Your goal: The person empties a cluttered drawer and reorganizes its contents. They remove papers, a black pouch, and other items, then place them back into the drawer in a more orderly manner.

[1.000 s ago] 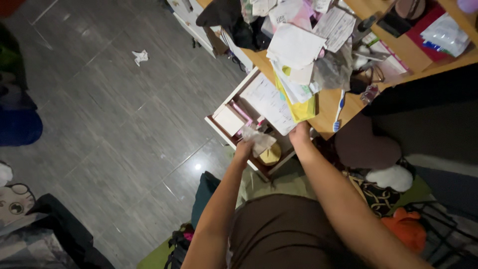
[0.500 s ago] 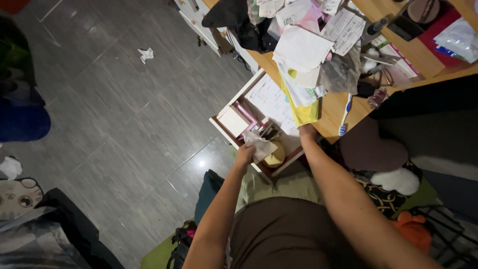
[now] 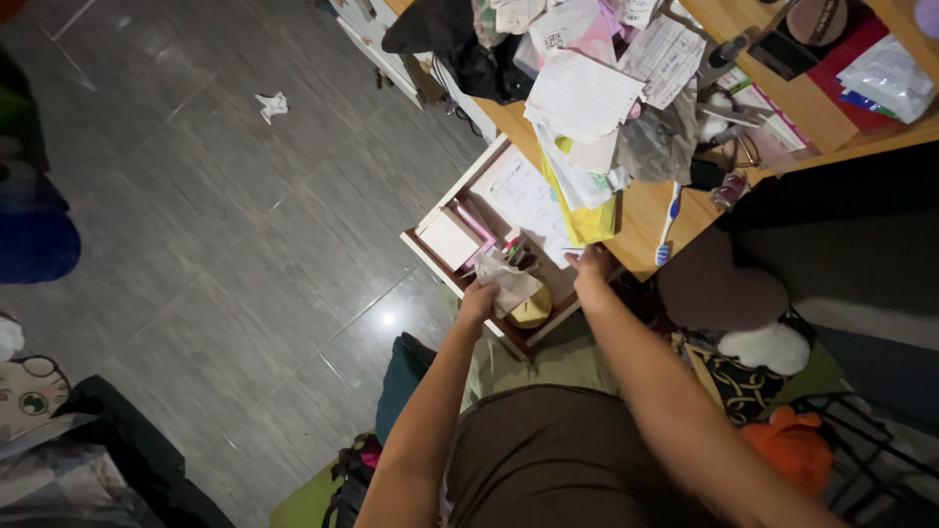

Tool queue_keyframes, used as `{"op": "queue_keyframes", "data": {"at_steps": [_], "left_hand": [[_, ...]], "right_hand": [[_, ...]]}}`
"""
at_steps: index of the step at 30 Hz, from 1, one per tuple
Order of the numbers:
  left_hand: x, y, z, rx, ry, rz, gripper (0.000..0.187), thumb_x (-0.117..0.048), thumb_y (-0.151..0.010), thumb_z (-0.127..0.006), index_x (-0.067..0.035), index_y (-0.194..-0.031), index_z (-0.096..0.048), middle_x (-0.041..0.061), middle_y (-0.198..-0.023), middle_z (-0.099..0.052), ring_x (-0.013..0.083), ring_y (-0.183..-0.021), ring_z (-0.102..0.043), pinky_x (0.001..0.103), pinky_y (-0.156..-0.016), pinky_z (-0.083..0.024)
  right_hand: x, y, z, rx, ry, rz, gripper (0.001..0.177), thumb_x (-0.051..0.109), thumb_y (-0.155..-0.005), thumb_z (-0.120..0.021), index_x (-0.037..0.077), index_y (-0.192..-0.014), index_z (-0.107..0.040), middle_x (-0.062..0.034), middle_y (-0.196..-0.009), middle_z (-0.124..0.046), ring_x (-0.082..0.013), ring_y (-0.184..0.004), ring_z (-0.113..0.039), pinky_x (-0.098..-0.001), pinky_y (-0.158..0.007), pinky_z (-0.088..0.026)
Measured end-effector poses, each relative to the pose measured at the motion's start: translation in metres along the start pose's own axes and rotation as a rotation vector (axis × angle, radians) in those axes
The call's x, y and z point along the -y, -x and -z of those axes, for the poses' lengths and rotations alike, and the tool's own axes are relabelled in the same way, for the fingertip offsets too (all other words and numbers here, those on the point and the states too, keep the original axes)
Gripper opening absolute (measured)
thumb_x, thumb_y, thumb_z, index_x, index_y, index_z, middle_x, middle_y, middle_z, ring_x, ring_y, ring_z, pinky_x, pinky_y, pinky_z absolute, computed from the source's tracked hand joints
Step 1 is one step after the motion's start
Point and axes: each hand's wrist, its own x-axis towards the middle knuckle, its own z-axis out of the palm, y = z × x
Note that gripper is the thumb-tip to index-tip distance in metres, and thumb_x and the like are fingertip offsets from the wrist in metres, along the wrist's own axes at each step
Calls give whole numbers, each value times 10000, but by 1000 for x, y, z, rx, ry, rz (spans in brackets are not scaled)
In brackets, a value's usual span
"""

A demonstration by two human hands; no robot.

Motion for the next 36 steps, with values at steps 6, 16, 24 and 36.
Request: {"op": "queue_keyframes", "data": {"at_steps": [6,16,24,36], "left_hand": [[0,-3,-3,-20,-69,-31,247,-159,-890,-627,3,-1070,-678,44,-840,-664,163,-684,-619,298,-579,-488],[-18,-21,-9,78,10,-170,269,-98,-870,-615,6,-1107,-686,63,-959,-730,157,-838,-693,285,-754,-557],[-39,-47,-21,55,-42,-247,357,-74,-854,-665,36,-1192,-639,83,-987,-719,176,-834,-671,317,-741,-552],[-100,-63,-56,1,-52,-288,308,-61,-830,-675,11,-1127,-640,97,-899,-709,198,-726,-668,335,-606,-545]], "right_hand": [[-1,2,-2,272,68,118,562,95,-973,-632,76,-1482,-394,-149,-1432,-488,-336,-1176,-562,-493,-844,-591],[12,-4,10,452,1017,1153,534,277,-999,-616,71,-1484,-522,-188,-1513,-550,-344,-1409,-500,-423,-1160,-413],[-18,-18,39,343,836,347,691,349,-910,-771,36,-1452,-478,-180,-1444,-547,-335,-1316,-540,-439,-1063,-445],[-32,-36,60,502,479,9,375,268,-953,-623,104,-1290,-632,-51,-1186,-692,-203,-1028,-697,-369,-811,-537]]}}
